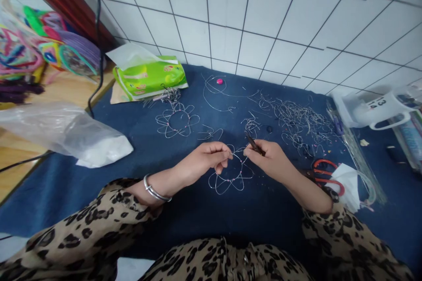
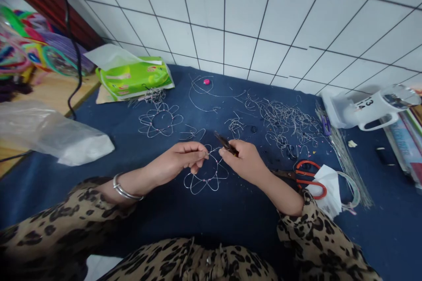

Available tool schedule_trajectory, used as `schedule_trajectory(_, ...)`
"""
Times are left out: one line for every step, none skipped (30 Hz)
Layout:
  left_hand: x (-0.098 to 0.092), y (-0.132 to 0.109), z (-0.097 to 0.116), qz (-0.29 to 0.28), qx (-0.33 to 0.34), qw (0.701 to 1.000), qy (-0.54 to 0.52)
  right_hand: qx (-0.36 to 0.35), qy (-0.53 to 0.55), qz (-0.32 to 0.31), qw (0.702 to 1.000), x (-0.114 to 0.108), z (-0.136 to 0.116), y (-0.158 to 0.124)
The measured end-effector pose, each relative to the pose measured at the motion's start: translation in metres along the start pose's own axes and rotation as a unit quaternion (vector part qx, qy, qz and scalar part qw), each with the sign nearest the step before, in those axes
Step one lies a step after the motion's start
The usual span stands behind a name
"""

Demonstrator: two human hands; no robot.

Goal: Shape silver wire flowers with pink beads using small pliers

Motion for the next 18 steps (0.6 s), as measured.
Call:
schedule_trajectory(0.000, 0.000, -0.001, -0.002, -0.003, 1.000, 0.002, 0.001, 0.011, 0.006, 1.000, 0.001, 0.002, 0.001)
schedule_trajectory(0.001, 0.001, -0.003, -0.004, -0.006, 1.000, 0.003, 0.001, 0.024, 0.007, 1.000, 0.002, 0.003, 0.001)
schedule_trajectory(0.001, 0.001, -0.004, -0.007, -0.009, 1.000, 0.004, 0.001, 0.038, 0.005, 0.999, 0.003, 0.004, 0.001)
schedule_trajectory(0.001, 0.001, -0.005, -0.010, -0.011, 1.000, 0.003, 0.001, 0.051, 0.001, 0.999, 0.005, 0.004, 0.002)
schedule_trajectory(0.002, 0.001, -0.006, -0.013, -0.014, 1.000, 0.002, 0.002, 0.062, -0.002, 0.998, 0.007, 0.005, 0.002)
schedule_trajectory(0.002, 0.002, -0.007, -0.015, -0.016, 1.000, 0.000, 0.003, 0.070, -0.005, 0.998, 0.008, 0.006, 0.002)
schedule_trajectory(0.003, 0.002, -0.008, -0.016, -0.017, 1.000, -0.002, 0.005, 0.077, -0.006, 0.997, 0.010, 0.007, 0.002)
schedule_trajectory(0.003, 0.002, -0.008, -0.017, -0.017, 1.000, -0.003, 0.008, 0.085, -0.008, 0.996, 0.011, 0.009, 0.002)
schedule_trajectory(0.004, 0.002, -0.007, -0.018, -0.015, 1.000, -0.001, 0.012, 0.094, -0.008, 0.995, 0.013, 0.010, 0.002)
schedule_trajectory(0.004, 0.002, -0.007, -0.019, -0.012, 1.000, 0.002, 0.016, 0.105, -0.008, 0.994, 0.014, 0.012, 0.002)
schedule_trajectory(0.005, 0.002, -0.006, -0.021, -0.009, 1.000, 0.007, 0.020, 0.117, -0.009, 0.993, 0.016, 0.014, 0.002)
schedule_trajectory(0.005, 0.002, -0.006, -0.024, -0.007, 1.000, 0.011, 0.025, 0.129, -0.009, 0.991, 0.018, 0.015, 0.002)
schedule_trajectory(0.006, 0.002, -0.006, -0.027, -0.006, 1.000, 0.015, 0.030, 0.143, -0.008, 0.989, 0.019, 0.017, 0.002)
schedule_trajectory(0.006, 0.002, -0.006, -0.027, -0.007, 0.999, 0.017, 0.035, 0.156, -0.007, 0.987, 0.020, 0.019, 0.003)
schedule_trajectory(0.006, 0.002, -0.007, -0.026, -0.008, 0.999, 0.018, 0.040, 0.169, -0.005, 0.985, 0.020, 0.020, 0.003)
schedule_trajectory(0.005, 0.002, -0.007, -0.024, -0.010, 1.000, 0.017, 0.045, 0.179, -0.004, 0.983, 0.021, 0.022, 0.003)
schedule_trajectory(0.005, 0.003, -0.008, -0.022, -0.012, 1.000, 0.014, 0.049, 0.187, -0.003, 0.981, 0.021, 0.023, 0.003)
schedule_trajectory(0.004, 0.003, -0.009, -0.019, -0.014, 1.000, 0.010, 0.050, 0.192, -0.003, 0.980, 0.021, 0.023, 0.004)
Point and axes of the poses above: each hand's wrist, its own y-axis towards the middle knuckle, its own x-axis out of the palm, z = x × y, the point moved 10 cm from there along y, towards the middle knuckle, and after that the axes turned 1 degree about y, right-handed, at the moved point
